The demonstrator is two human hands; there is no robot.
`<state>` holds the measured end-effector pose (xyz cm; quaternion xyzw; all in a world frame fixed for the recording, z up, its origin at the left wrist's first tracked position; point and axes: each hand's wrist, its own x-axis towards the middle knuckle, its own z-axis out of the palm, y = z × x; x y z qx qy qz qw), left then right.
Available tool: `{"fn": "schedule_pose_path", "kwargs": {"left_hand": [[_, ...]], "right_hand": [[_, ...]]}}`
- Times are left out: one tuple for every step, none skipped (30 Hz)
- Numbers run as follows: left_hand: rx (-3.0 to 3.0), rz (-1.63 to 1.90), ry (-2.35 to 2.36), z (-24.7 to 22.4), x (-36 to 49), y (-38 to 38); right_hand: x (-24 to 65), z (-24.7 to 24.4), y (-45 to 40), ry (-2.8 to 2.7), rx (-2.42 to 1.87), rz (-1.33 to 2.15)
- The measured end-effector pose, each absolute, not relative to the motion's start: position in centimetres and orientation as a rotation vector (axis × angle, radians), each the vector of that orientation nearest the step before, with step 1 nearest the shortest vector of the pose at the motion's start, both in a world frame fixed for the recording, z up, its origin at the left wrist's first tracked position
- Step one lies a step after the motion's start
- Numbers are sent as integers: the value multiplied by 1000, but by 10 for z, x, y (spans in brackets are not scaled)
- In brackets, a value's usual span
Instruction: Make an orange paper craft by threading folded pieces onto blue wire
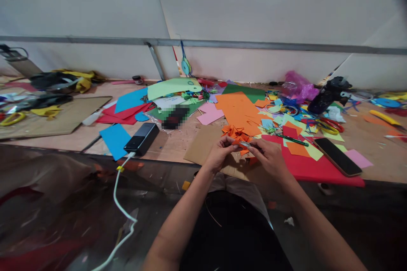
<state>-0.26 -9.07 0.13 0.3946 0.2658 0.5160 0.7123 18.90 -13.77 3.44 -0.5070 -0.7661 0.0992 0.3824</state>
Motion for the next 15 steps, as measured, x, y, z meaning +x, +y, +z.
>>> {"fn": "schedule_pose_path", "kwargs": {"left_hand": [[874, 1145, 590, 2, -3, -91], [874, 1145, 591, 2, -3, -91], [874, 1145, 592, 2, -3, -91], [873, 1145, 594, 2, -3, -91], [873, 1146, 594, 1, -3, -91], [874, 1147, 593, 1, -3, -91], [876, 1147, 593, 1, -3, -91], [877, 1147, 593, 1, -3, -91], [879, 1146, 594, 1, -3, -91], [879, 1144, 596, 1, -3, -91], [878, 1142, 598, 1, -2, -91], [874, 1142, 599, 1, -2, -91], [871, 1142, 599, 1, -2, -91], [868, 1143, 598, 1, -2, -91], [866, 1144, 597, 1, -2, -92]], "right_hand": [[189, 35, -138, -1953, -1295, 260], [189, 35, -138, -1951, -1299, 264], [189, 35, -138, -1951, -1303, 267], [188, 35, -138, -1951, -1309, 269], [188, 35, -139, -1950, -1317, 267], [188, 36, -139, -1949, -1322, 263], [188, 36, -139, -1948, -1325, 259], [188, 36, -139, -1947, -1327, 255], [188, 36, -139, -1947, -1329, 251], [188, 36, -140, -1946, -1329, 247], [188, 36, -140, -1945, -1327, 246], [187, 36, -140, -1944, -1327, 246], [187, 36, -140, -1943, -1327, 247], [187, 36, -140, -1943, -1326, 249], [187, 35, -140, -1941, -1325, 252]]}}
